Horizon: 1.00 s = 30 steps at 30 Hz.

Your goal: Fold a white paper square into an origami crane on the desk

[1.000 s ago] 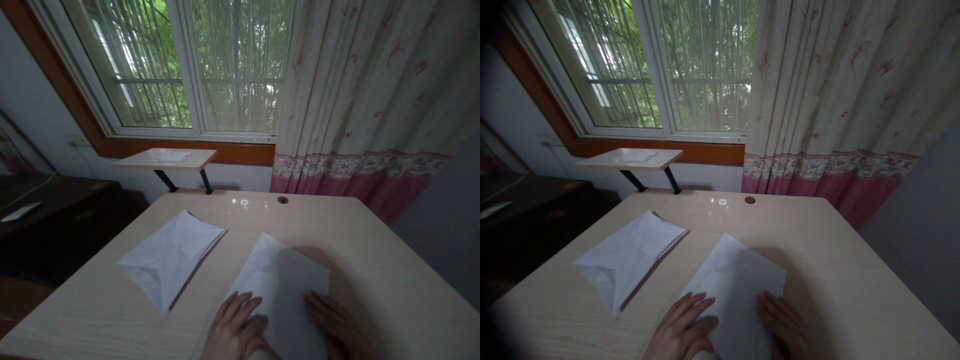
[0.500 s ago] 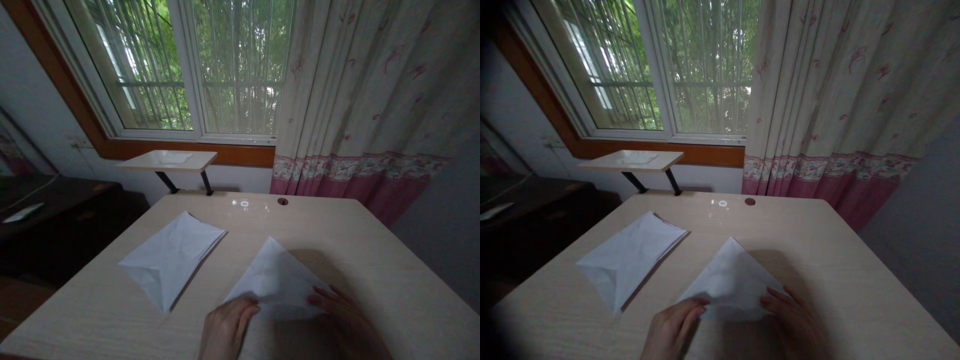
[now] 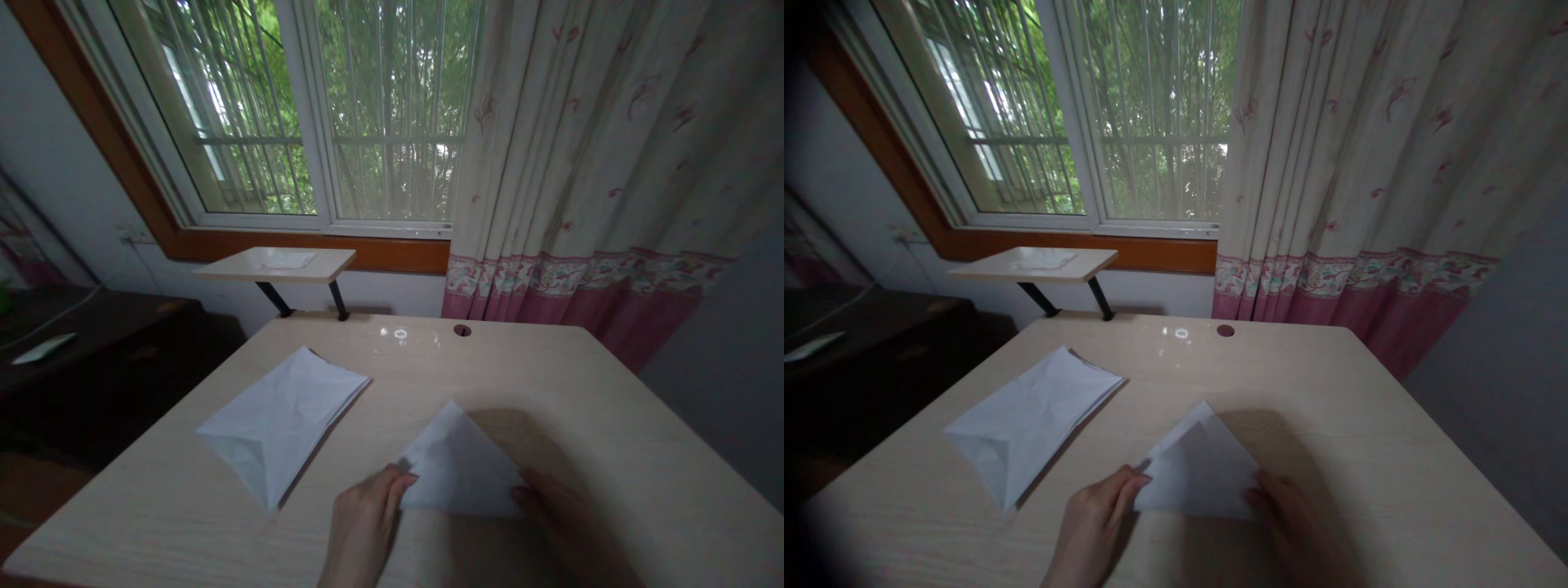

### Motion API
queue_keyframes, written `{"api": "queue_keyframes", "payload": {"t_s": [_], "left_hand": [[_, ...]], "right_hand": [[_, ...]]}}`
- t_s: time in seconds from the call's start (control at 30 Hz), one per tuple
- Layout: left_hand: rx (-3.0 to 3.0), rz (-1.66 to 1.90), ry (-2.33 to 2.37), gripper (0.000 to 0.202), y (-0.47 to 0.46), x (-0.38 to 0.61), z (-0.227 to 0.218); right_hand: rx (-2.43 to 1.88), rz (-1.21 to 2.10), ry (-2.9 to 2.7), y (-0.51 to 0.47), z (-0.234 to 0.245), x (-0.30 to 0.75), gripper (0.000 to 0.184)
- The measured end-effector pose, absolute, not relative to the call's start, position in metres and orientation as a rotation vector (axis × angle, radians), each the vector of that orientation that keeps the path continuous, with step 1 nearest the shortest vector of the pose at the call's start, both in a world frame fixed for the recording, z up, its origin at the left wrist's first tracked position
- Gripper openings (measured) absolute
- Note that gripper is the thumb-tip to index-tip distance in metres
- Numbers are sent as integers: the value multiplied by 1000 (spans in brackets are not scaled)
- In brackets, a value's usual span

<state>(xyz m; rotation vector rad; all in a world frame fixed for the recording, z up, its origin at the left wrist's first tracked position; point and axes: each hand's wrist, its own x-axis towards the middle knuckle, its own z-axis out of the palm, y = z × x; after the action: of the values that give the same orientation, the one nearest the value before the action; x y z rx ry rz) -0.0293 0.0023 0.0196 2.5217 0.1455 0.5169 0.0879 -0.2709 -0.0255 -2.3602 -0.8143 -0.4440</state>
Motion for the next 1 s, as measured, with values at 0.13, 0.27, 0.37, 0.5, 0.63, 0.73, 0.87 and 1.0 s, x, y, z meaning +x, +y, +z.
{"api": "queue_keyframes", "payload": {"t_s": [0.13, 0.27, 0.37, 0.5, 0.63, 0.73, 0.87, 1.0], "left_hand": [[2551, 495, 293, 33, -2, -24, 23], [2508, 553, 289, 22, -7, -23, 29], [2552, 814, 183, 35, -12, -22, 29], [2645, 1073, 22, 41, -23, -19, 20], [2741, 1071, -114, 40, -33, -16, 5], [2828, 982, -180, 42, -36, -14, -6], [2882, 877, -195, 44, -36, -12, -17], [2930, 796, -187, 44, -37, -11, -22]], "right_hand": [[-2343, -306, -771, -259, -10, 89, 25], [-2347, -321, -746, -250, -1, 87, 28], [-2388, -531, -745, -242, -1, 84, 37], [-2435, -861, -786, -227, -5, 71, 48], [-2436, -990, -1018, -214, -13, 57, 55], [-2435, -975, -1133, -207, -21, 52, 57], [-2467, -968, -1138, -202, -32, 52, 54], [-2496, -923, -1150, -200, -41, 53, 56]]}}
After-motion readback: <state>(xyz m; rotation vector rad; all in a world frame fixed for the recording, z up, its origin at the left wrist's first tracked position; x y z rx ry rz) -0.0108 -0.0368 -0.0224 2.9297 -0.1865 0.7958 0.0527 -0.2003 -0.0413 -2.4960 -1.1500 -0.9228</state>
